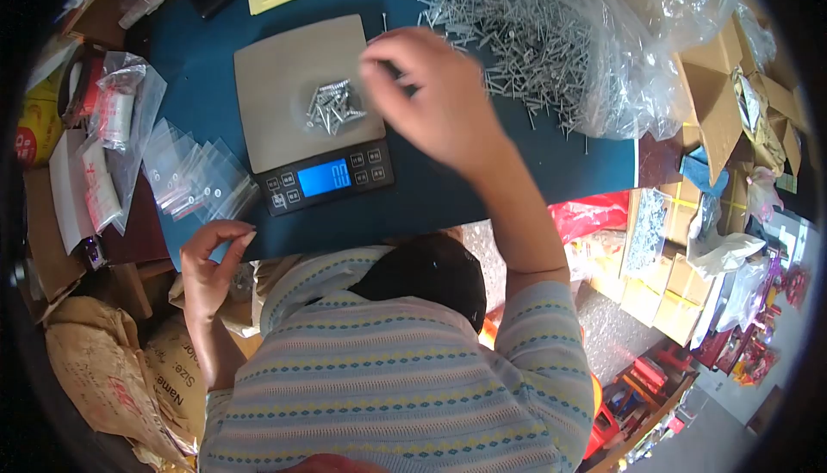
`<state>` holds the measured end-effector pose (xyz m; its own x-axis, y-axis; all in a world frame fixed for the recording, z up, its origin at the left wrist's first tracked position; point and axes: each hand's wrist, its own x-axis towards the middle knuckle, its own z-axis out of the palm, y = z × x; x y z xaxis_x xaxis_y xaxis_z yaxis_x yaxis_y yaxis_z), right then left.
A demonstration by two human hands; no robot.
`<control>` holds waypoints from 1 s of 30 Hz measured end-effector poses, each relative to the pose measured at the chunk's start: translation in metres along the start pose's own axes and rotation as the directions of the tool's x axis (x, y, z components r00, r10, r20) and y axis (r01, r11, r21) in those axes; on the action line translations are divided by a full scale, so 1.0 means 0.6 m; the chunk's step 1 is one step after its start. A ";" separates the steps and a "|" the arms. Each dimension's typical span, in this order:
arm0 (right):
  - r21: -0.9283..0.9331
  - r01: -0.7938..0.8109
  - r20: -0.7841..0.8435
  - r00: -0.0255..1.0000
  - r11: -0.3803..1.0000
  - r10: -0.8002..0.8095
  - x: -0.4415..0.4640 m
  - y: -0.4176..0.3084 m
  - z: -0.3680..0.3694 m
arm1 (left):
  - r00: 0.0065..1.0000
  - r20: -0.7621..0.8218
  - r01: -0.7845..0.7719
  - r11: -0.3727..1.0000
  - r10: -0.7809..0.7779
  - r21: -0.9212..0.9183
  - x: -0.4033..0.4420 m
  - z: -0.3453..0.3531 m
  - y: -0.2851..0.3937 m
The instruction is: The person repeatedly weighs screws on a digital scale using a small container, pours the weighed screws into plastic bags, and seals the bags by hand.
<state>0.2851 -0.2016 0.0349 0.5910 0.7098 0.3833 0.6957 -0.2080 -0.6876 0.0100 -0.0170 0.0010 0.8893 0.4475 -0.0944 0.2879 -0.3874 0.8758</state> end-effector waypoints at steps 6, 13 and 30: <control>-0.010 -0.218 -0.020 0.976 0.976 0.218 -0.091 0.044 -0.073 | 1.000 -0.019 0.002 0.999 -0.003 -0.045 0.000 0.006 0.000; -0.084 -0.222 0.074 0.971 0.971 0.228 -0.178 0.065 -0.107 | 0.994 0.070 -0.084 0.996 0.087 -0.037 0.012 0.030 0.003; 0.086 -0.131 -0.065 0.989 0.988 0.136 -0.211 0.073 -0.101 | 0.348 0.909 -0.316 0.941 0.231 -0.118 0.029 0.227 0.098</control>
<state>0.2655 -0.3415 -0.0063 0.7056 0.6297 0.3250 0.5750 -0.2407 -0.7820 0.0908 -0.1415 -0.0136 0.6988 -0.6660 -0.2608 -0.0519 -0.4109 0.9102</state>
